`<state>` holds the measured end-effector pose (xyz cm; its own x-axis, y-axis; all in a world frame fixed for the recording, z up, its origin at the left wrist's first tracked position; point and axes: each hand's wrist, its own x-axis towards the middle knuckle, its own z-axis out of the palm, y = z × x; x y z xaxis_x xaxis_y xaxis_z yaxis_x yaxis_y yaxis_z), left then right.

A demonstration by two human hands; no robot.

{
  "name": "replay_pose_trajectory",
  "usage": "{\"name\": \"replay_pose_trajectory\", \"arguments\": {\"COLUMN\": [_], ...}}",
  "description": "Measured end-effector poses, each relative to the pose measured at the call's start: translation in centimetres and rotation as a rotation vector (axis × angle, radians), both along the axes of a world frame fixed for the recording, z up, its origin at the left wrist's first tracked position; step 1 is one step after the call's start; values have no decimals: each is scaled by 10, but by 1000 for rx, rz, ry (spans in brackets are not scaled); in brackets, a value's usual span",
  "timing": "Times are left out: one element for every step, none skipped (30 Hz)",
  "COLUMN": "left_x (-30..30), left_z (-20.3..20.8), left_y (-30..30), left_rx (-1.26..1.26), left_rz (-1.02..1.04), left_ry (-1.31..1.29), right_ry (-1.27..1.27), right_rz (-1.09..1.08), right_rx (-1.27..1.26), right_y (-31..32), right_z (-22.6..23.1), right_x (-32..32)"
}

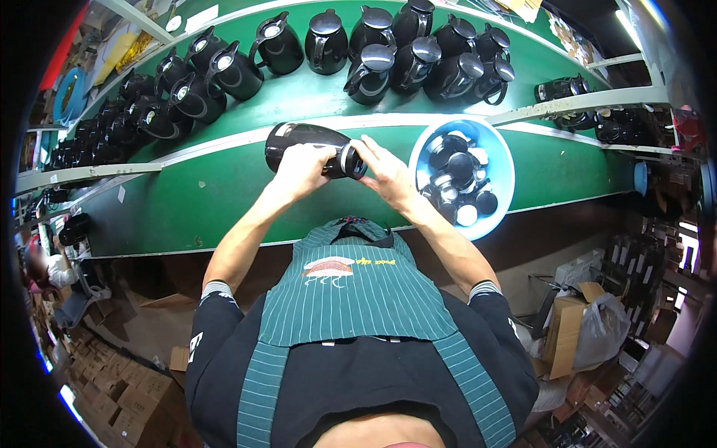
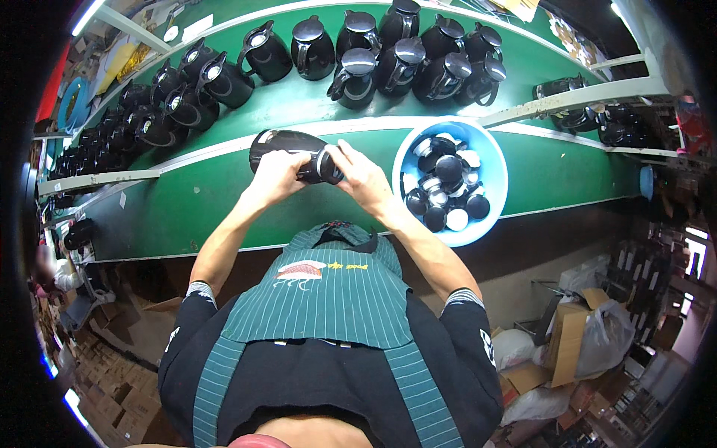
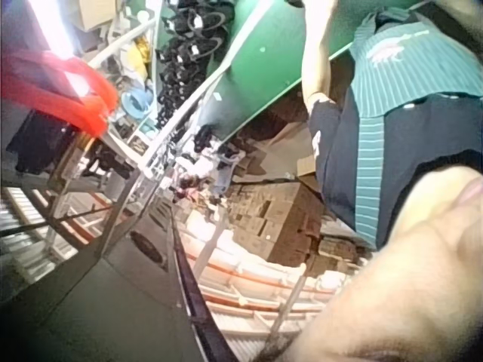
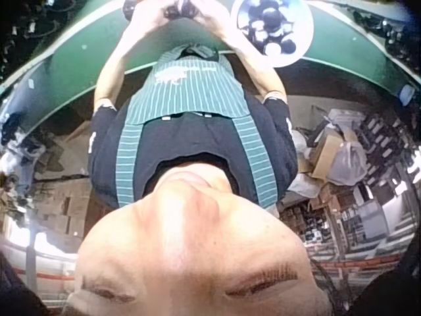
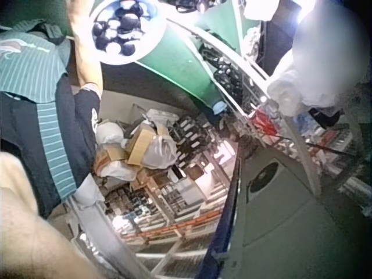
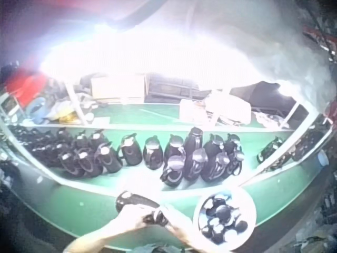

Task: The person repeatedly picks up black kettles from a green workbench, takes white circular caps from a blue basin, and screws the caps onto the kettle openings. After securing each cap, the person places the kettle back on the bench. The person also refills the basin from a large plastic bag of caps.

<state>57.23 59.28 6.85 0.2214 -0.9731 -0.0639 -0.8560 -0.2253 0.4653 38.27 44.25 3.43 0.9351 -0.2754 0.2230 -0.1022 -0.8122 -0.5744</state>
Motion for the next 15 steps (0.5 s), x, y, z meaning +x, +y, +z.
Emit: {"name": "replay_pose_trajectory", "arguments": {"left_x": [7,17,24,30,34,36,36,35,34,35,36,37,40,46,52], "left_z": [3,2,3,15,26,23,20,19,20,19,17,17,19,23,25], "left_y": [0,-2,-4,-12,-19,-19,-18,-17,-17,-17,-18,-17,-18,-21,-25], "left_rx": [-17,33,58,164,269,210,217,224,233,235,237,241,298,356,411], "left_rz": [-22,-39,-74,-107,-140,-139,-125,-111,-101,-101,-102,-101,-104,-106,-109], "left_ry": [41,43,28,59,90,109,105,100,97,96,96,97,173,250,325], "right_ry": [-33,-67,-100,-113,-101,-91,-81,-56,-29,-2,-48,-94,-139,-142,-147], "right_rz": [49,97,150,184,184,186,188,156,121,85,116,148,180,225,269], "right_rx": [-50,-100,-147,-160,-117,-77,-36,19,76,133,23,-85,-192,-213,-236], "right_y": [-2,-5,-7,-10,-10,-9,-9,-7,-4,-2,-3,-4,-6,-8,-13], "right_z": [-1,-2,-4,-3,-5,-6,-6,-7,-6,-6,-5,-4,-3,-1,3], "right_x": [1,1,2,4,5,6,6,6,5,6,6,7,7,8,10]}}
